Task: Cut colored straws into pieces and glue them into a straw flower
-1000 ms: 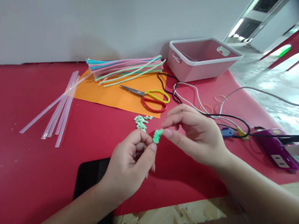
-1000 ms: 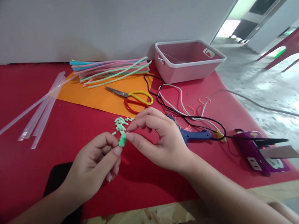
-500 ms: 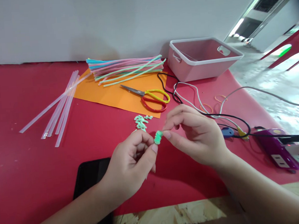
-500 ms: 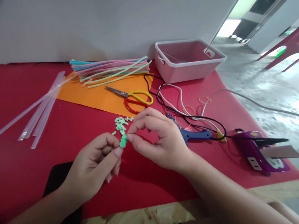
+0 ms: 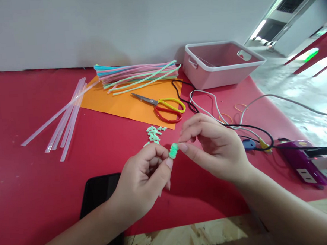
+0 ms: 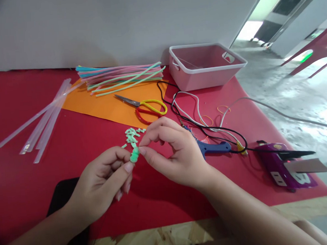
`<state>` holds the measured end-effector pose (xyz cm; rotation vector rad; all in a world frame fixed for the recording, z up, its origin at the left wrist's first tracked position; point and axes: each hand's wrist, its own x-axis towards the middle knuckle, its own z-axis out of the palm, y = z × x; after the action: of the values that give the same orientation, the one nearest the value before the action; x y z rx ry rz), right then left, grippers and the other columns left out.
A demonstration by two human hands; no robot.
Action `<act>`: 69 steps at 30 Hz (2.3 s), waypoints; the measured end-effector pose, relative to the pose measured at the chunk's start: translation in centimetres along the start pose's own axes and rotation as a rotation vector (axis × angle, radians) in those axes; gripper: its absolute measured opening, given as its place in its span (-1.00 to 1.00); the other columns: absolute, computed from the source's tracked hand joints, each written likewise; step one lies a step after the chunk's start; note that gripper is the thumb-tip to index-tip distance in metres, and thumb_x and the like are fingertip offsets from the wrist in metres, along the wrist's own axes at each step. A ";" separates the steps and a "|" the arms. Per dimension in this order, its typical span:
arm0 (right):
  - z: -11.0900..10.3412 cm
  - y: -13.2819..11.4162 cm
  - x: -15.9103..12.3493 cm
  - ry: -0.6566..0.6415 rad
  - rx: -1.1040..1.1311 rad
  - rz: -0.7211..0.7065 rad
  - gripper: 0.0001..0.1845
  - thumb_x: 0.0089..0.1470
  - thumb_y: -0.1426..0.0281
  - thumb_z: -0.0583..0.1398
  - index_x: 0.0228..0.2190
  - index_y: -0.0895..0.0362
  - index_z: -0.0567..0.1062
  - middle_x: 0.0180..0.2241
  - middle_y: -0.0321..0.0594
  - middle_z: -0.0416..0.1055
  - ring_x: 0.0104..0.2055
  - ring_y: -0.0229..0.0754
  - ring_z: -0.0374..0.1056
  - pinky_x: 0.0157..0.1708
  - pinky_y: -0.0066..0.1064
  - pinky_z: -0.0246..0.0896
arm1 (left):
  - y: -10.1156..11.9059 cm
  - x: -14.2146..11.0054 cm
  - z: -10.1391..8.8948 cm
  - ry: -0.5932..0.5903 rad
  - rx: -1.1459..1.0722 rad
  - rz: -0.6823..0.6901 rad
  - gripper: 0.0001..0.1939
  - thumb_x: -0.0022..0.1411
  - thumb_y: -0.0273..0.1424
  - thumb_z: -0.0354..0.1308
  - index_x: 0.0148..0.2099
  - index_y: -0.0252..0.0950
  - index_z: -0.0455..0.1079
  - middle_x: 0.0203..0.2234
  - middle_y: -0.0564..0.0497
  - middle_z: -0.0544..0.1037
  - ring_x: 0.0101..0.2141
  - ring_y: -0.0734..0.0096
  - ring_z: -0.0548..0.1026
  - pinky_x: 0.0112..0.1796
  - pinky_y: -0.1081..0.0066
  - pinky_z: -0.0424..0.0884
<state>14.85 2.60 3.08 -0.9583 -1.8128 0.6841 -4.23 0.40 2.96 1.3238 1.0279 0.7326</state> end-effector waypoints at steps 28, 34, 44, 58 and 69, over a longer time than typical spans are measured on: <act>-0.5 -1.1 -0.3 0.112 -0.078 -0.018 -0.87 0.13 0.50 0.17 -0.31 0.06 0.50 -0.30 -0.18 0.39 -0.24 -0.14 0.34 -0.24 -0.24 0.29 | 0.2 0.5 -0.2 0.063 -0.022 -0.072 -0.60 0.34 -0.14 -0.02 -0.47 -0.28 0.27 -0.78 0.19 0.26 -0.71 0.64 0.15 -0.62 0.55 0.08; 0.1 -0.1 -0.2 0.168 -0.022 0.062 -0.77 0.26 0.42 0.03 -0.45 0.08 0.35 -0.42 -0.24 0.29 -0.36 -0.20 0.25 -0.33 -0.29 0.20 | -0.2 0.7 -0.3 0.062 -0.166 -0.116 -0.60 0.29 -0.08 0.05 -0.43 -0.29 0.34 -0.80 0.21 0.18 -0.69 0.62 0.15 -0.57 0.53 0.15; 0.0 -0.6 -0.2 0.073 -0.031 0.118 -0.89 0.16 0.43 0.21 -0.23 0.08 0.49 -0.30 -0.22 0.45 -0.28 -0.21 0.36 -0.31 -0.35 0.28 | -0.5 0.7 -0.2 0.079 -0.338 -0.130 -0.76 0.18 -0.20 0.24 -0.25 -0.26 0.37 -0.70 0.19 0.43 -0.71 0.66 0.30 -0.66 0.63 0.21; 0.0 -0.8 -0.2 0.064 -0.050 0.001 -0.89 0.02 0.51 0.30 -0.36 0.07 0.54 -0.40 -0.23 0.47 -0.36 -0.20 0.38 -0.39 -0.31 0.30 | 0.1 0.6 -0.1 0.081 -0.207 -0.054 -0.82 0.17 -0.28 0.24 -0.33 -0.27 0.35 -0.70 0.18 0.43 -0.72 0.68 0.29 -0.70 0.66 0.18; 0.1 -1.2 0.0 0.047 -0.173 -0.076 -0.88 0.01 0.55 0.25 -0.41 0.09 0.47 -0.43 -0.25 0.42 -0.37 -0.24 0.36 -0.37 -0.36 0.32 | 0.2 0.5 0.1 0.148 -0.112 0.006 -0.87 0.17 -0.35 0.23 -0.34 -0.25 0.35 -0.69 0.20 0.41 -0.73 0.69 0.28 -0.71 0.66 0.16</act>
<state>14.41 1.94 4.00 -1.0044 -1.8795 0.4601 -3.98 0.80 3.03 1.1907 1.0845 0.8910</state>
